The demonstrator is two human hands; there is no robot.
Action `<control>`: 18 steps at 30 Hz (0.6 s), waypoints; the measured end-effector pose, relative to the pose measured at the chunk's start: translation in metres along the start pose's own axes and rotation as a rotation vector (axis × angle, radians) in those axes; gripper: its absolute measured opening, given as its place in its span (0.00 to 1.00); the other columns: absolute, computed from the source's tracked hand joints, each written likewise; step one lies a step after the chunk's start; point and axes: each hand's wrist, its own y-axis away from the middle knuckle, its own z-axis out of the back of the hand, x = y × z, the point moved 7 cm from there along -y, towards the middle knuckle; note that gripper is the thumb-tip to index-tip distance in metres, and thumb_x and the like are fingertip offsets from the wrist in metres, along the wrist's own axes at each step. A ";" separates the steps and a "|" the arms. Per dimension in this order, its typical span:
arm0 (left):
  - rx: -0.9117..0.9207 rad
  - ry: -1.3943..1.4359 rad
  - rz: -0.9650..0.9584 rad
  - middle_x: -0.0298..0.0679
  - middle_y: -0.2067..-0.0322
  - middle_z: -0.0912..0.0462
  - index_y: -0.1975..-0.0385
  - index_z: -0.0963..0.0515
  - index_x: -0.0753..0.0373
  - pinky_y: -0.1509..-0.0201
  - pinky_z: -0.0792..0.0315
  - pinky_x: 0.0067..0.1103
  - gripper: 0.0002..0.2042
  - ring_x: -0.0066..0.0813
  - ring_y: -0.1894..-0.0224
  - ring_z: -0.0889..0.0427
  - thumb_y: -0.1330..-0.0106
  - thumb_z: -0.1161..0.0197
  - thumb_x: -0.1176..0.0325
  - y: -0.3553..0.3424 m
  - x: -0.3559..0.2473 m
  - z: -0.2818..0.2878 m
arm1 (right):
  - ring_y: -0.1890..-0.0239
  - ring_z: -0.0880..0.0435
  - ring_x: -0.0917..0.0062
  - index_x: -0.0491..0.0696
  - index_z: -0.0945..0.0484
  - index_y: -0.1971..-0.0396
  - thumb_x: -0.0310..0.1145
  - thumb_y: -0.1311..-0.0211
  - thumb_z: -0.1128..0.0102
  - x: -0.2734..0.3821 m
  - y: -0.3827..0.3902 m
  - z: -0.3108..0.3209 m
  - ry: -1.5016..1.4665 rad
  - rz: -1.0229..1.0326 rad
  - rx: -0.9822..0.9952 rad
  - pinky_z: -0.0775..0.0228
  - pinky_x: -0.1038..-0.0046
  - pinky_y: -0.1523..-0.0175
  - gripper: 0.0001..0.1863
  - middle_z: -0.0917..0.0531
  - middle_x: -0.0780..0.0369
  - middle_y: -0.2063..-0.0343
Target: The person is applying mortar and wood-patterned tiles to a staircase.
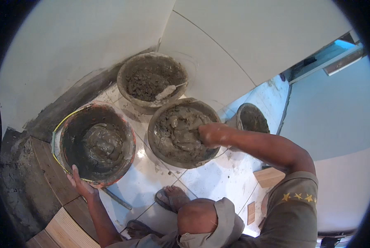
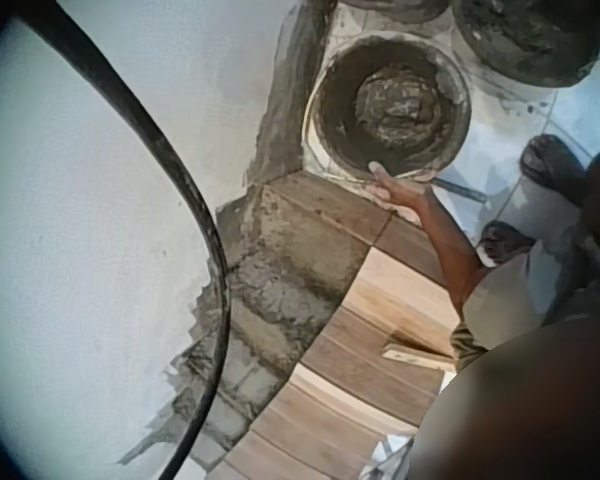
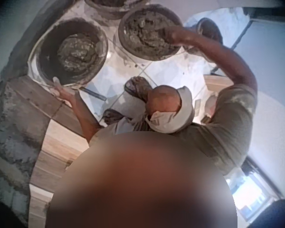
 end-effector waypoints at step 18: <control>-0.025 0.009 -0.009 0.56 0.32 0.41 0.29 0.48 0.76 0.31 0.37 0.33 0.43 0.41 0.37 0.30 0.36 0.33 0.58 -0.001 0.001 0.002 | 0.67 0.12 0.61 0.39 0.24 0.57 0.30 0.36 0.46 0.043 0.048 -0.033 0.579 0.508 -0.409 0.18 0.60 0.65 0.12 0.15 0.51 0.63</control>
